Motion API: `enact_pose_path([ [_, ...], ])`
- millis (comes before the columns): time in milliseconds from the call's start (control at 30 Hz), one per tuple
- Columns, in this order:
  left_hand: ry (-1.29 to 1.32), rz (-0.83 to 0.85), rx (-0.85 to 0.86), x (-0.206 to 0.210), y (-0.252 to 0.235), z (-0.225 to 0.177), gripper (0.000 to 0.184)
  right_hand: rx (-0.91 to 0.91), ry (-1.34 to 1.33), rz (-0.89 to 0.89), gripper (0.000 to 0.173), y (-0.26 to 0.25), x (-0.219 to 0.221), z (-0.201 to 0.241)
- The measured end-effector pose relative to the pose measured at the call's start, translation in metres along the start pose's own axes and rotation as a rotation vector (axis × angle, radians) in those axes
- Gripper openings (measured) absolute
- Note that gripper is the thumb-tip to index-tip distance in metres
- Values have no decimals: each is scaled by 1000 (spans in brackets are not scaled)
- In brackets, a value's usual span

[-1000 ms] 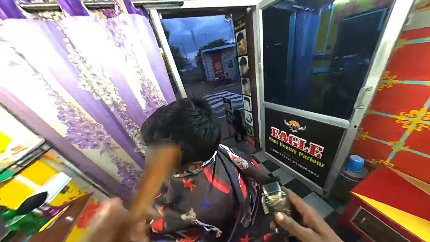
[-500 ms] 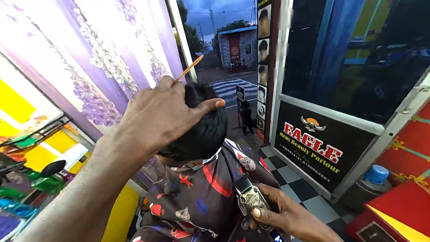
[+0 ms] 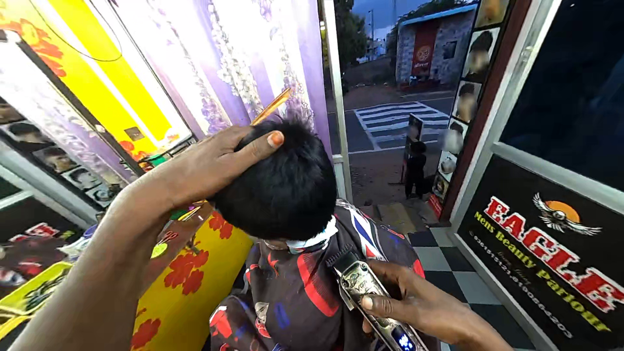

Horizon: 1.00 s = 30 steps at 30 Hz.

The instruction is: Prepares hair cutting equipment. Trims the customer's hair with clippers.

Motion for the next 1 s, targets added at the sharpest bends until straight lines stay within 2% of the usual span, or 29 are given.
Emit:
enact_pose_path([
  [167,349,34,-174,8,-5,41,73,69,-7,-8,44,-14,3,19],
  [300,605,17,-201,26,-6,68,65,123,5,-30,39,-14,3,46],
  [433,773,-4,-210,42,2,72,61,200,72,-73,38,-12,-4,67],
  [500,654,-106,-200,43,4,73,60,198,34,-59,37,-11,-9,66],
  [533,506,-216,-152,38,5,76,58,190,10,-51,38,-8,-10,64],
  [633,57,-712,101,6,38,66,41,141,-59,-61,42,6,-15,54],
  [700,31,-857,137,6,77,41,42,114,-91,-65,45,17,-17,43],
  [800,75,-730,54,43,111,17,52,105,-103,-60,45,26,-19,32],
  [933,-175,-537,-35,96,121,10,33,90,-102,-31,42,29,-21,28],
  [1000,-237,-431,-56,115,126,-3,34,83,-104,-19,42,28,-22,28],
])
Point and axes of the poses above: each hand's wrist, its own y-axis away from the middle knuckle, its own x-axis out of the palm, z = x × y, the point moved 3 cm from there along -y, towards the middle knuckle, and after that the axes turned 3 degrees about -x, right-handed, at the moved point
